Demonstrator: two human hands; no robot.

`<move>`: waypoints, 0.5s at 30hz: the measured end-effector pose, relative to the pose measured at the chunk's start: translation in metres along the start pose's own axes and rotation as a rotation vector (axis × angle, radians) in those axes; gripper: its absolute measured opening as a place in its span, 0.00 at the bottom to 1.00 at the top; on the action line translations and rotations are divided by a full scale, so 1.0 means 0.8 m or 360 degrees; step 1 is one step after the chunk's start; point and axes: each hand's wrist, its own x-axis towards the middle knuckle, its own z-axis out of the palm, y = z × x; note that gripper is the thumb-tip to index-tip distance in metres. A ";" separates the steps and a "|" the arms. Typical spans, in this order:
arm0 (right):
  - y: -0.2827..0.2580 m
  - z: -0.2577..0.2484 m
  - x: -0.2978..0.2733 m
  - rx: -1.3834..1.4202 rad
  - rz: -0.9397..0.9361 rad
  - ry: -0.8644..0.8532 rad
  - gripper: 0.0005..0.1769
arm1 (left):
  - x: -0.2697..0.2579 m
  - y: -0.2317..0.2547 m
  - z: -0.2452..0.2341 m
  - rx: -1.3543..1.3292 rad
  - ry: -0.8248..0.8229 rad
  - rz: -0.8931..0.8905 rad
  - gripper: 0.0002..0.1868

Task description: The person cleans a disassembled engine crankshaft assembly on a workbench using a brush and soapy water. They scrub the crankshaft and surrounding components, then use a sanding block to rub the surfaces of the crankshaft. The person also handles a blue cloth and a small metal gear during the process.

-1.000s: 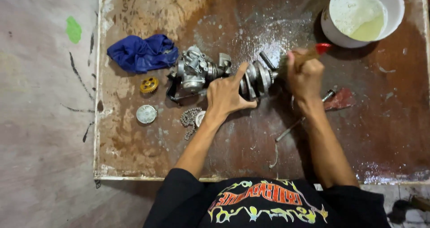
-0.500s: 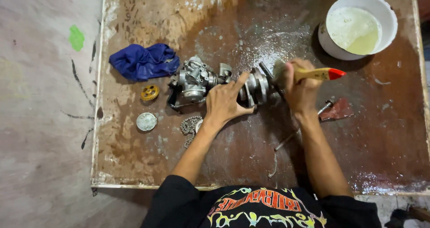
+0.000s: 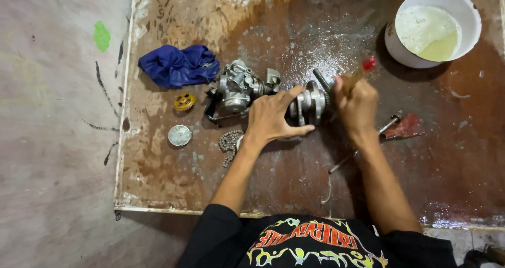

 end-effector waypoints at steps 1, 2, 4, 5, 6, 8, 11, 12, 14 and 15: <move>0.008 -0.004 -0.001 0.0002 0.0000 0.0003 0.11 | 0.001 0.002 0.000 0.0003 0.0000 0.0001 0.54; 0.017 -0.009 0.000 -0.0204 0.0233 -0.0081 0.16 | 0.003 0.005 0.001 0.0039 -0.0118 -0.0097 0.53; 0.013 -0.014 0.002 -0.0417 0.0459 -0.0155 0.23 | 0.005 0.006 0.006 0.0072 -0.0225 -0.0186 0.52; 0.001 -0.015 0.003 -0.0329 0.0350 -0.0053 0.18 | 0.005 0.004 0.011 0.0006 -0.0205 -0.0197 0.51; -0.011 -0.015 0.001 -0.0237 0.0244 0.0042 0.13 | 0.002 0.003 0.016 -0.0061 -0.0192 -0.0214 0.51; -0.014 -0.008 -0.002 -0.0102 0.0029 0.0079 0.14 | 0.003 0.006 0.011 -0.0042 -0.0129 -0.0179 0.52; 0.013 -0.001 -0.005 -0.0255 0.0100 -0.0054 0.17 | 0.008 0.016 0.000 -0.0016 -0.0213 -0.0248 0.53; 0.028 0.002 -0.004 -0.0542 0.0393 -0.0228 0.21 | 0.011 0.019 -0.004 -0.0013 -0.0365 -0.0352 0.54; 0.011 -0.009 -0.007 -0.0388 0.0237 -0.0091 0.17 | 0.005 0.019 -0.002 -0.0005 -0.0399 -0.0377 0.53; 0.002 -0.015 -0.011 -0.0233 0.0084 0.0030 0.13 | 0.001 0.021 -0.001 -0.0003 -0.0441 -0.0412 0.52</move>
